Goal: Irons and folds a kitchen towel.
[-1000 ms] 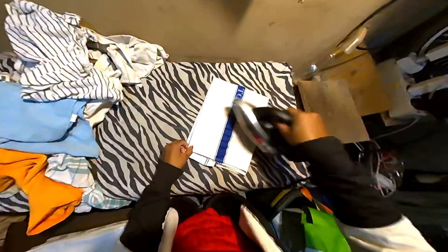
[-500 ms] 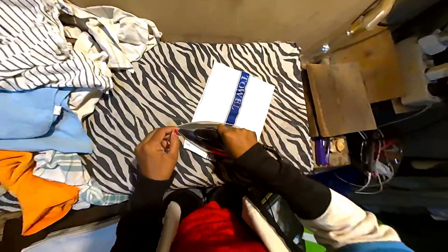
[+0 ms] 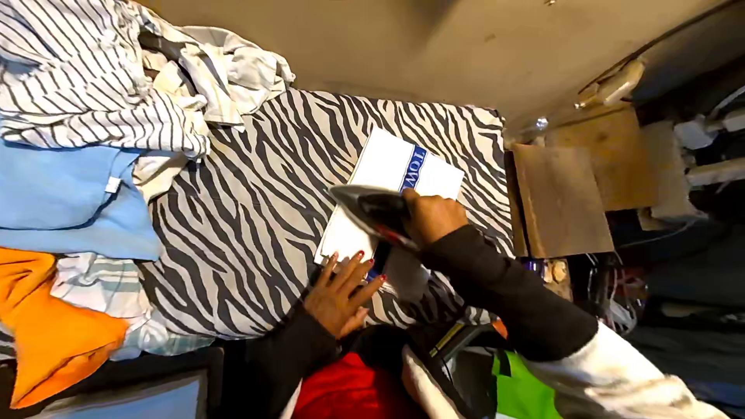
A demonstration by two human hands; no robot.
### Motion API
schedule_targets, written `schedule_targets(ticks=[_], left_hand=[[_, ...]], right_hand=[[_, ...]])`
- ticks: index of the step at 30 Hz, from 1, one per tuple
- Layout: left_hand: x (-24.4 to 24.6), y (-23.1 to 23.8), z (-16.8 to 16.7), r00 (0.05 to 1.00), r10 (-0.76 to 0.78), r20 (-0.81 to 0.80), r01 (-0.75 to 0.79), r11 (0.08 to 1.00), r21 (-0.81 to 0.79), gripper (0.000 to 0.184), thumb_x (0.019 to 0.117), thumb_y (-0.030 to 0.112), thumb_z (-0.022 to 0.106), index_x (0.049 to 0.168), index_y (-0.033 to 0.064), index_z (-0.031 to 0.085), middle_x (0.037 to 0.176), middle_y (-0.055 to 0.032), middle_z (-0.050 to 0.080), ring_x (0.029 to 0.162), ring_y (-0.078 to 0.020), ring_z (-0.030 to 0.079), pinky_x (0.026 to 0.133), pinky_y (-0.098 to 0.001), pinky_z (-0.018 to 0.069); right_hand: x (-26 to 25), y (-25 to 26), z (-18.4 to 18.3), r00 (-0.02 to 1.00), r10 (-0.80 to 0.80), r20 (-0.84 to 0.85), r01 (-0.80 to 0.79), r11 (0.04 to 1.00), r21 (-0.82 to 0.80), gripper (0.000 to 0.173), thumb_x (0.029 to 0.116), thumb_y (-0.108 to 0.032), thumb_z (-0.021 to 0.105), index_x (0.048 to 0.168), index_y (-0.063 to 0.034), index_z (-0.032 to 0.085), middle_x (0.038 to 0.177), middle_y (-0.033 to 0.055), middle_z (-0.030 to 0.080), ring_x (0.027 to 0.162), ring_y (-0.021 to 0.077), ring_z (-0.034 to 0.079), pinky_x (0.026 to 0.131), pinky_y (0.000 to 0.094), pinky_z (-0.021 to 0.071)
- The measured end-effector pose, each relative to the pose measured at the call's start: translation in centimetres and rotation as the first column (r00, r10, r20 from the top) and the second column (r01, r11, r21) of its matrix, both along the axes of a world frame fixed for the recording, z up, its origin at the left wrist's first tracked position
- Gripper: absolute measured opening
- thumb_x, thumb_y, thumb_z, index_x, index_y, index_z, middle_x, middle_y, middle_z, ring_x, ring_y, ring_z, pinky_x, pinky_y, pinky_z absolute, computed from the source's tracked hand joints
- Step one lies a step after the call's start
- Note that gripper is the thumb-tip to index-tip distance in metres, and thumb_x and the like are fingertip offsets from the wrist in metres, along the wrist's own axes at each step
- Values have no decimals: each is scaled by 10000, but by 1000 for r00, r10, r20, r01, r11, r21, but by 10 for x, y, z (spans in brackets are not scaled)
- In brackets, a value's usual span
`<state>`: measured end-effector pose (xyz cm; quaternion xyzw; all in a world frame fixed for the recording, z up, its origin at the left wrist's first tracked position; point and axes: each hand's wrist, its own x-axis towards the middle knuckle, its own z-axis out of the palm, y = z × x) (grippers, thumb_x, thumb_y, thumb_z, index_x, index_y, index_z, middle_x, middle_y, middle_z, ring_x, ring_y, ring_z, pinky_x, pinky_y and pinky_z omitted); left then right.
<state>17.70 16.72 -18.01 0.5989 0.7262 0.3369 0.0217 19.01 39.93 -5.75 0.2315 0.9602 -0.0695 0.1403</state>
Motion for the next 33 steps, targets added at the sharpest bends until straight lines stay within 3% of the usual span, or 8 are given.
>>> schedule_targets(ticks=[2,5,13,24,27,29,31,33], left_hand=[[-8,2,-23,1000,-19,15,20,995,-97,621,894,406,703,1447,154,574,1408,-170,610,1385,-388,515,1145,-670,342],[-10,2,-28,1000,22,-15,-24,993,-114,584,895,426,677,1390,122,622,1275,-166,670,1257,-376,610,1104,-587,428],[-4,1,-33,991,87,-106,-96,992,-85,536,910,476,605,1330,150,666,1230,-128,690,1213,-327,633,1102,-532,429],[-9,-1,-34,991,73,-112,-80,995,-54,508,913,436,628,1307,120,680,1235,-145,694,1237,-356,627,1075,-575,450],[-8,-2,-37,987,85,-135,-90,996,-30,484,928,448,597,1287,136,687,1222,-128,698,1228,-337,629,1067,-556,454],[-5,-1,-41,983,113,-143,-107,993,53,429,946,444,560,1213,152,725,1162,-104,723,1188,-307,651,1052,-531,456],[-6,-3,-43,976,158,-149,-130,975,181,375,973,427,513,1135,183,747,1086,-57,740,1159,-246,651,1073,-453,424],[0,2,-40,984,127,-127,-94,966,242,373,1000,416,484,1171,179,716,1173,-49,728,1237,-217,608,1131,-411,360]], right_hand=[[-13,19,-13,997,-57,-52,59,998,34,257,906,-120,724,1137,-33,653,842,286,689,786,532,688,604,683,517],[-61,43,0,967,-248,62,246,969,40,330,1004,-166,609,1304,-29,626,1091,350,688,1037,587,655,795,741,493],[-125,86,6,870,-492,6,491,869,53,421,949,-171,683,1321,12,614,1310,322,624,1236,515,597,932,693,490],[-66,62,9,973,-226,50,228,973,-22,331,976,-163,658,1264,-2,640,1159,329,675,1110,543,645,864,721,498],[-30,89,4,893,-450,4,450,893,-8,385,1001,-214,636,1299,30,627,1218,366,646,1158,570,617,913,751,472],[2,100,-2,805,-593,-20,593,805,-32,559,1057,-377,577,1351,99,558,1286,387,607,1236,558,583,999,722,445],[22,85,-5,764,-645,2,643,761,-89,714,1071,-504,496,1379,141,497,1283,406,596,1240,561,580,1021,700,440],[33,65,-9,762,-647,6,644,757,-115,718,1074,-516,478,1347,147,509,1223,404,621,1187,561,611,988,696,465]])
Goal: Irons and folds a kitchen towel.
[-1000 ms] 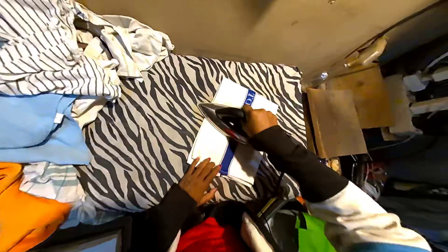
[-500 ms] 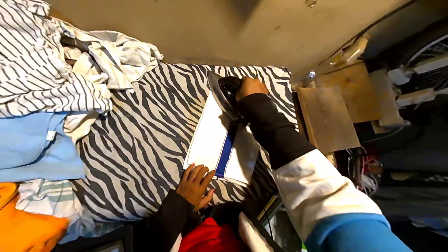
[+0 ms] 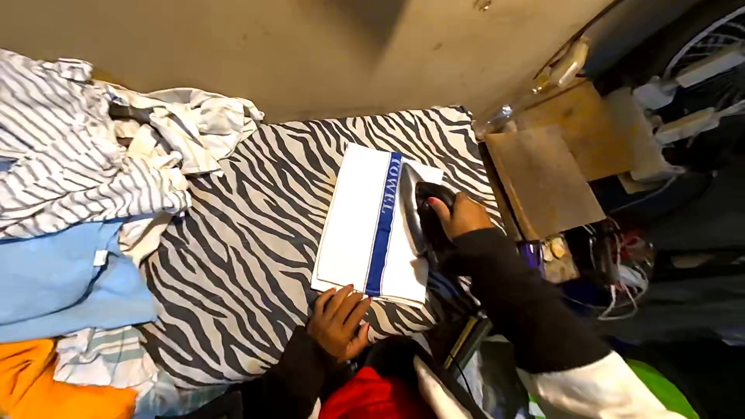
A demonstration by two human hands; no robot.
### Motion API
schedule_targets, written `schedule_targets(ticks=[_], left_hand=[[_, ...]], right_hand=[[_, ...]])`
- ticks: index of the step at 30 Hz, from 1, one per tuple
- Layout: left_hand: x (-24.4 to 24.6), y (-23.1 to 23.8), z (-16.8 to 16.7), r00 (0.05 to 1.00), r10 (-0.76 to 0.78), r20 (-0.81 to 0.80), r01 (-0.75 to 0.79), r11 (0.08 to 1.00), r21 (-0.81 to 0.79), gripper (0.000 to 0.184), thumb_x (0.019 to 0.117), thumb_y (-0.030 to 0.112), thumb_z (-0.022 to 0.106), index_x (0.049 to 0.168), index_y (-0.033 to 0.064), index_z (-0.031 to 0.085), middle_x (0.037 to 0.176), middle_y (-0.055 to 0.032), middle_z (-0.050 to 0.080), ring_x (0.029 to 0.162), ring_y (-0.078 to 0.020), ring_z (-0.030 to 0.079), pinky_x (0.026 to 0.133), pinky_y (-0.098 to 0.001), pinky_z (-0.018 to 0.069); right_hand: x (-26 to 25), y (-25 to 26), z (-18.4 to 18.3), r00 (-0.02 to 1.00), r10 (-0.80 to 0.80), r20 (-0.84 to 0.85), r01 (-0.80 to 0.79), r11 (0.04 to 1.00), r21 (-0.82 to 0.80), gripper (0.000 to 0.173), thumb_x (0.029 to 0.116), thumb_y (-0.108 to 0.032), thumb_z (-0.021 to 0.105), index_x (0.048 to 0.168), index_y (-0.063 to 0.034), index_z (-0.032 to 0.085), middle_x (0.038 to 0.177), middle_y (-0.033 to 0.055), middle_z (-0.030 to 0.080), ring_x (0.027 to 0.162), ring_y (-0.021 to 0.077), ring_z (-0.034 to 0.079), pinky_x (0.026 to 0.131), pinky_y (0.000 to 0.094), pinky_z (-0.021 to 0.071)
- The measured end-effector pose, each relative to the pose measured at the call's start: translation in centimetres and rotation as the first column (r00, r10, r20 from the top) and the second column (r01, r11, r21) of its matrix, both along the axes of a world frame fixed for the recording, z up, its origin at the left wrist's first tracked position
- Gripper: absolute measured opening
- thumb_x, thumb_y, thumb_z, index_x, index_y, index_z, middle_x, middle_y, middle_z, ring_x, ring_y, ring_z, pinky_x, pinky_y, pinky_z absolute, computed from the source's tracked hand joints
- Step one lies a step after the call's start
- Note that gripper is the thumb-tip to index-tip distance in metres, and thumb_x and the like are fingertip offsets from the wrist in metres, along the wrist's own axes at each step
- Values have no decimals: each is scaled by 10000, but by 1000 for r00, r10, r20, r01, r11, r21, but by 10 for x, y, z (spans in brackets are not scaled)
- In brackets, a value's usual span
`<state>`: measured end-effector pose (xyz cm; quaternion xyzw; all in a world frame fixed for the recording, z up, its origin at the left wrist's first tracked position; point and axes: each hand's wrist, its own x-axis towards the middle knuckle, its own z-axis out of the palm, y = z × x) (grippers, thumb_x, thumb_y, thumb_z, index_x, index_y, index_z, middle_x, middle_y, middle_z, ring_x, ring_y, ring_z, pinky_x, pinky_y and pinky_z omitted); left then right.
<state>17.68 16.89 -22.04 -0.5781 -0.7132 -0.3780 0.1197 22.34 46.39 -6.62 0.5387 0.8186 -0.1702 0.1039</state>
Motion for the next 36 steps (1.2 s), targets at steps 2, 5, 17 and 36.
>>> schedule_targets(ticks=[2,5,17,36], left_hand=[[5,9,6,996,-81,25,82,994,-65,440,1005,438,480,1303,166,655,1363,-67,663,1361,-238,534,1178,-469,307],[6,20,15,980,-178,91,199,924,-327,590,910,437,627,1441,182,592,1459,-122,590,1383,-355,522,1116,-635,362],[13,11,27,982,-123,146,158,953,-257,259,945,206,579,1088,120,776,1093,-124,734,1100,-368,679,945,-573,505],[10,-47,54,995,-96,41,96,995,0,292,987,207,488,1026,152,772,907,-2,759,931,-135,695,1013,-354,462]], right_hand=[[-9,3,2,999,-30,-30,30,999,-13,709,1081,-506,465,1331,155,529,1255,403,611,1219,552,597,1011,691,452],[-44,30,4,990,-101,-99,96,994,-48,692,1091,-477,455,1369,152,522,1399,389,536,1357,519,504,1110,653,384],[5,-76,6,982,-180,61,186,976,-117,670,1075,-492,493,1438,70,448,1275,320,642,1210,474,636,990,614,501],[-5,50,-2,966,-210,-152,210,977,-17,639,1088,-405,491,1415,144,476,1411,366,543,1347,497,529,1096,641,416]])
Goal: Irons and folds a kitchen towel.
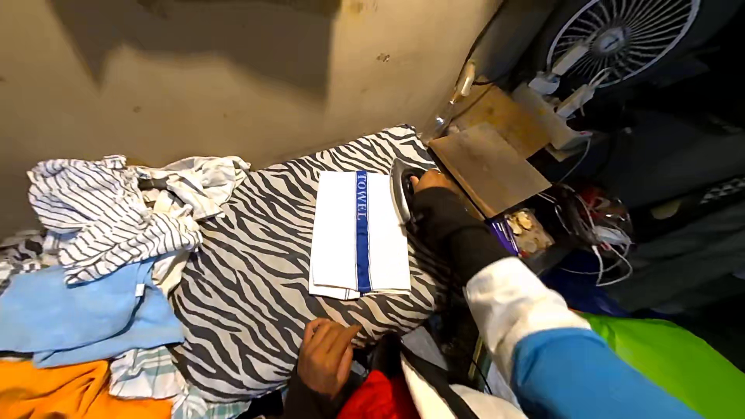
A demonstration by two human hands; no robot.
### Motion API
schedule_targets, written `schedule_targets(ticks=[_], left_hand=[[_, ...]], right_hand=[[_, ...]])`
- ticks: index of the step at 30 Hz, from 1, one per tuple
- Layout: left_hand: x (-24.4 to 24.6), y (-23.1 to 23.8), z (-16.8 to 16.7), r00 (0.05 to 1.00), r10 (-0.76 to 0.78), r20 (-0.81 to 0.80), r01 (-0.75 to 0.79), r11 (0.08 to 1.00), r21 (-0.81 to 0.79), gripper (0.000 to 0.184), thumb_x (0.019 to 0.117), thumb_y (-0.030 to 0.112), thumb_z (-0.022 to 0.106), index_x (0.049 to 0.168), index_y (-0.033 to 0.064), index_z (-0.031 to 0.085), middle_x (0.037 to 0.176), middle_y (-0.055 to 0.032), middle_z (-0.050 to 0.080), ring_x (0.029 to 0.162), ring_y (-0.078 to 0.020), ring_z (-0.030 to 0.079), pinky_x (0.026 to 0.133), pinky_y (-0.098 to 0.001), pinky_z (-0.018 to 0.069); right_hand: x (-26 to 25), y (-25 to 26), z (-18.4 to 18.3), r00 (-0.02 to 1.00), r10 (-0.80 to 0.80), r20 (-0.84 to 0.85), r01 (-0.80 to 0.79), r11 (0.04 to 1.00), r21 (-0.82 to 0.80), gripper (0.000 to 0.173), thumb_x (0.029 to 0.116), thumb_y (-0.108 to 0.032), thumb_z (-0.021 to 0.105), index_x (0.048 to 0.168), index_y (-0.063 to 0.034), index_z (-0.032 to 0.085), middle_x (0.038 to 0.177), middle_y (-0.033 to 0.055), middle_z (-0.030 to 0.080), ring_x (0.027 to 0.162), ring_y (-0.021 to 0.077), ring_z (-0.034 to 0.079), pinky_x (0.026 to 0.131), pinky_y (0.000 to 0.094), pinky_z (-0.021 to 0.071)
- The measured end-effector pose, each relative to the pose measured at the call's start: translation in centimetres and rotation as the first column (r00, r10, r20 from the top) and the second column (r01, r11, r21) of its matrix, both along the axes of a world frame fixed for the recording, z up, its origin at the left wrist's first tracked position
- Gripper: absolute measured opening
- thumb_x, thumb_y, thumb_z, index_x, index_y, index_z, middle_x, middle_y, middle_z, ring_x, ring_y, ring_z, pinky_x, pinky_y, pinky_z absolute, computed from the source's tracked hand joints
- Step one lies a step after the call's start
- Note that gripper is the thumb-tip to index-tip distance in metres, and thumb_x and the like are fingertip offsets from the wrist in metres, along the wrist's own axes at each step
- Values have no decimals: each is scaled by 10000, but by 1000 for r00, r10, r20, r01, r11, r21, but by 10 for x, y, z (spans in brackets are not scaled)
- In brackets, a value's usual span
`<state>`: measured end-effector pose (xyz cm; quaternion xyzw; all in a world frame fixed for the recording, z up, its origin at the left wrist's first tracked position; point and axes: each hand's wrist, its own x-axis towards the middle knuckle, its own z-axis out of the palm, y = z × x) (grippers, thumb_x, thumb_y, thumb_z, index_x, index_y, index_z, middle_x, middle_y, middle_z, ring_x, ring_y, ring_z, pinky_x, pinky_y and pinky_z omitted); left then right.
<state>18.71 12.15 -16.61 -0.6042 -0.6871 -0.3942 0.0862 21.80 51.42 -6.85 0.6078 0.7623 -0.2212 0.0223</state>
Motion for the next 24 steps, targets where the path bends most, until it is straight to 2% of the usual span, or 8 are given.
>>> schedule_targets(ticks=[3,6,8,11,16,19,21,24], left_hand=[[0,-14,10,997,71,30,-72,996,43,275,985,192,498,1022,148,766,929,-4,759,957,-121,684,1036,-335,440],[1,-13,6,974,202,100,-210,974,80,270,974,190,500,966,144,767,884,4,762,913,-97,687,1002,-299,458],[6,-4,5,970,216,108,-225,971,82,265,972,191,515,950,143,774,864,1,758,893,-108,685,990,-298,464],[6,15,16,993,95,76,-102,990,96,232,983,169,524,981,139,754,888,1,744,930,-118,675,1027,-304,449],[5,27,26,990,49,133,-69,986,151,229,989,156,507,983,131,734,892,8,731,939,-108,667,1023,-290,457],[12,38,15,990,82,115,-91,993,69,244,980,177,514,966,134,753,921,-7,748,1004,-153,671,986,-305,489],[8,47,8,997,81,9,-80,993,-87,266,993,215,512,1089,152,752,1091,-34,758,1139,-210,663,997,-381,492],[-1,52,-3,994,33,-106,-68,937,-343,408,919,208,609,1319,177,681,1359,-107,664,1308,-349,590,1025,-596,458]], right_hand=[[-2,28,8,980,194,-38,-194,981,7,668,1079,-429,519,1359,178,517,1398,408,523,1366,522,492,1129,647,367],[-8,-23,20,884,467,7,-467,882,62,642,1040,-485,578,1309,98,592,1201,372,647,1177,540,622,990,704,467],[-18,-79,10,759,650,49,-648,760,-52,522,1014,-408,639,1284,39,630,1139,321,687,1102,514,659,935,704,497],[-27,-147,14,561,827,44,-787,548,-283,436,1037,-238,606,1380,27,556,1243,341,644,1182,545,614,958,714,472],[-9,-165,21,406,913,38,-851,392,-349,318,1038,-77,532,1332,45,553,1148,335,669,1094,541,650,873,684,509],[-29,-155,30,409,910,71,-841,406,-357,342,1052,-60,485,1381,26,524,1201,324,660,1139,527,640,899,673,503],[-48,-137,32,478,876,73,-838,479,-260,353,1048,-34,461,1391,18,527,1210,324,659,1143,528,641,903,682,503],[-84,-89,35,625,776,85,-754,629,-190,387,1037,-51,498,1417,15,534,1304,333,624,1225,534,598,963,695,474]])
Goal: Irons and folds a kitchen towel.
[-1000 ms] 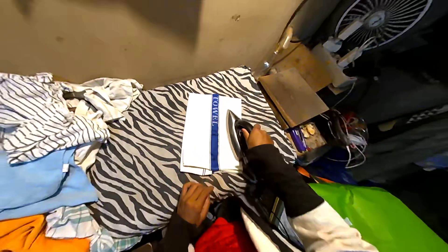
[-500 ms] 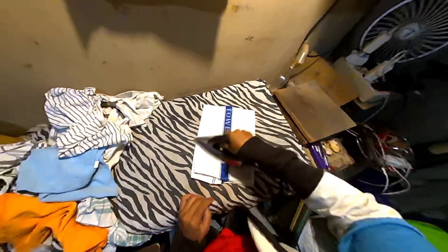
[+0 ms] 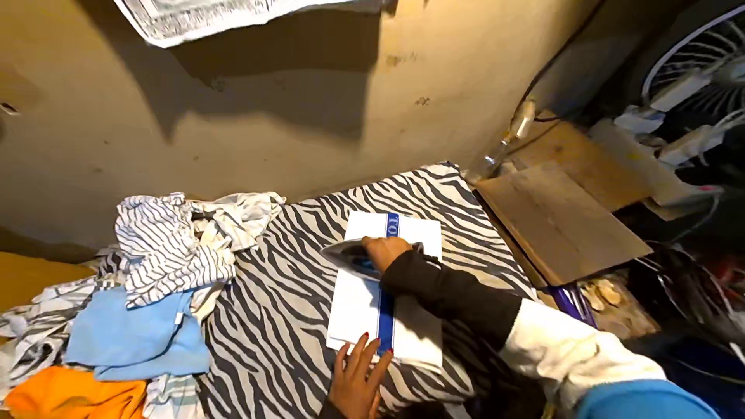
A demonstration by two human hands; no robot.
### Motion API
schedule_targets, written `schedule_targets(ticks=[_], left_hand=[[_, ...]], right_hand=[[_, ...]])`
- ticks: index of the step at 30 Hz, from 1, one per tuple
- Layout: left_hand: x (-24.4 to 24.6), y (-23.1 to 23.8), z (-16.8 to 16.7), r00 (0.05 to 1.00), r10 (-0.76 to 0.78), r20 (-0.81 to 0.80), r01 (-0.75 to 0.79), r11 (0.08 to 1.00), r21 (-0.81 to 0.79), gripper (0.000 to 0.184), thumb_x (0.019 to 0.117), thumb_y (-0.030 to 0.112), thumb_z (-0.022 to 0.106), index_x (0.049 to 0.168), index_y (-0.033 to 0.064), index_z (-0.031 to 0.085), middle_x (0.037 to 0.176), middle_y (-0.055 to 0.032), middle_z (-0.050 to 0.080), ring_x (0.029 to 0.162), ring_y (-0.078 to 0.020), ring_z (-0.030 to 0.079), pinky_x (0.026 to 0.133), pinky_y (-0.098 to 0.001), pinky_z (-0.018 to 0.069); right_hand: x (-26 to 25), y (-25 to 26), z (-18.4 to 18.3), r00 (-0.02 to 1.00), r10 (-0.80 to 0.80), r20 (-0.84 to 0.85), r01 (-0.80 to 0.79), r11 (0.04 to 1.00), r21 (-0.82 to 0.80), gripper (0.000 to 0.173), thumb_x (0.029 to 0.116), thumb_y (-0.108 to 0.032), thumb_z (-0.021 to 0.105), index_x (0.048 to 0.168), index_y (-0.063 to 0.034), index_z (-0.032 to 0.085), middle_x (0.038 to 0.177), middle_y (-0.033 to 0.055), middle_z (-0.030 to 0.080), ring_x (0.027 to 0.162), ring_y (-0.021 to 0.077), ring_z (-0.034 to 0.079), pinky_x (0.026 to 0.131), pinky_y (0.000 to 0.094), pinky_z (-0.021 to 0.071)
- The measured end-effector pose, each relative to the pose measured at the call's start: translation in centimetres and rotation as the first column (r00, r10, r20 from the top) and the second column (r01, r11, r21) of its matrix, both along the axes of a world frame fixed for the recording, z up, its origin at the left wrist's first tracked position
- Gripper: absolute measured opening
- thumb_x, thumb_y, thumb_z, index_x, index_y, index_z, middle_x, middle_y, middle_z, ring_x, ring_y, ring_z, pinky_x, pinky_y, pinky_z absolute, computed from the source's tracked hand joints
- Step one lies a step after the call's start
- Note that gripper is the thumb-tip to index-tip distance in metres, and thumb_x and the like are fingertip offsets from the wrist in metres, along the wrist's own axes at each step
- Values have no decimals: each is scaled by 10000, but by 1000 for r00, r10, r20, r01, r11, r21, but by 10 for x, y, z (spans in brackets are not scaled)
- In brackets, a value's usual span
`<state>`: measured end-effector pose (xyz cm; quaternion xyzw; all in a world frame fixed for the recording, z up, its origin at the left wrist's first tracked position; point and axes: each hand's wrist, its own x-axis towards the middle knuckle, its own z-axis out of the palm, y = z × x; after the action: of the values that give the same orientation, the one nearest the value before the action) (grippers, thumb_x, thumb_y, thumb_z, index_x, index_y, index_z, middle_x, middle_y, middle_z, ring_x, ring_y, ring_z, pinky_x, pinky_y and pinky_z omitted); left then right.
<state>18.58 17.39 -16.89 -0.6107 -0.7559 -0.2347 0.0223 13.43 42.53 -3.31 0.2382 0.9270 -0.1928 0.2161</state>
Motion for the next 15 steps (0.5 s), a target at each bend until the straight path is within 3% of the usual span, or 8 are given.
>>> schedule_targets(ticks=[2,6,11,13,15], left_hand=[[-7,3,-6,1000,10,-7,-11,996,-90,496,881,182,669,1377,185,656,1418,-129,627,1347,-391,557,1040,-676,416],[-22,19,-25,997,7,-80,-8,1000,-10,505,857,92,714,1352,179,672,1402,-129,641,1333,-380,574,1060,-638,432],[-29,43,-43,988,-73,-135,86,992,91,545,831,59,705,1357,197,670,1429,-108,626,1349,-389,558,1077,-608,448],[-32,48,-43,983,-151,-102,161,981,104,479,795,27,727,1261,138,732,1355,-101,680,1291,-407,607,1036,-615,488],[-33,50,-22,979,-203,32,201,979,40,458,745,-68,743,1179,75,765,1269,-114,725,1212,-426,659,966,-618,539]], right_hand=[[-17,38,-4,989,-141,-39,142,989,35,409,1018,-89,559,1415,11,551,1337,324,613,1259,520,581,986,698,460],[-5,86,-9,948,-316,-42,318,946,64,461,1006,-113,590,1444,17,522,1381,323,588,1284,516,569,1003,696,455],[84,125,6,916,-399,26,392,909,141,483,1012,-248,630,1389,48,566,1361,348,586,1286,525,562,1027,700,441],[127,145,19,857,-513,-41,511,839,188,476,1012,-250,630,1373,57,576,1337,358,597,1266,538,570,1014,704,443],[161,166,26,779,-615,-122,626,748,221,473,1018,-244,624,1376,61,570,1333,360,598,1272,533,566,1027,694,434]])
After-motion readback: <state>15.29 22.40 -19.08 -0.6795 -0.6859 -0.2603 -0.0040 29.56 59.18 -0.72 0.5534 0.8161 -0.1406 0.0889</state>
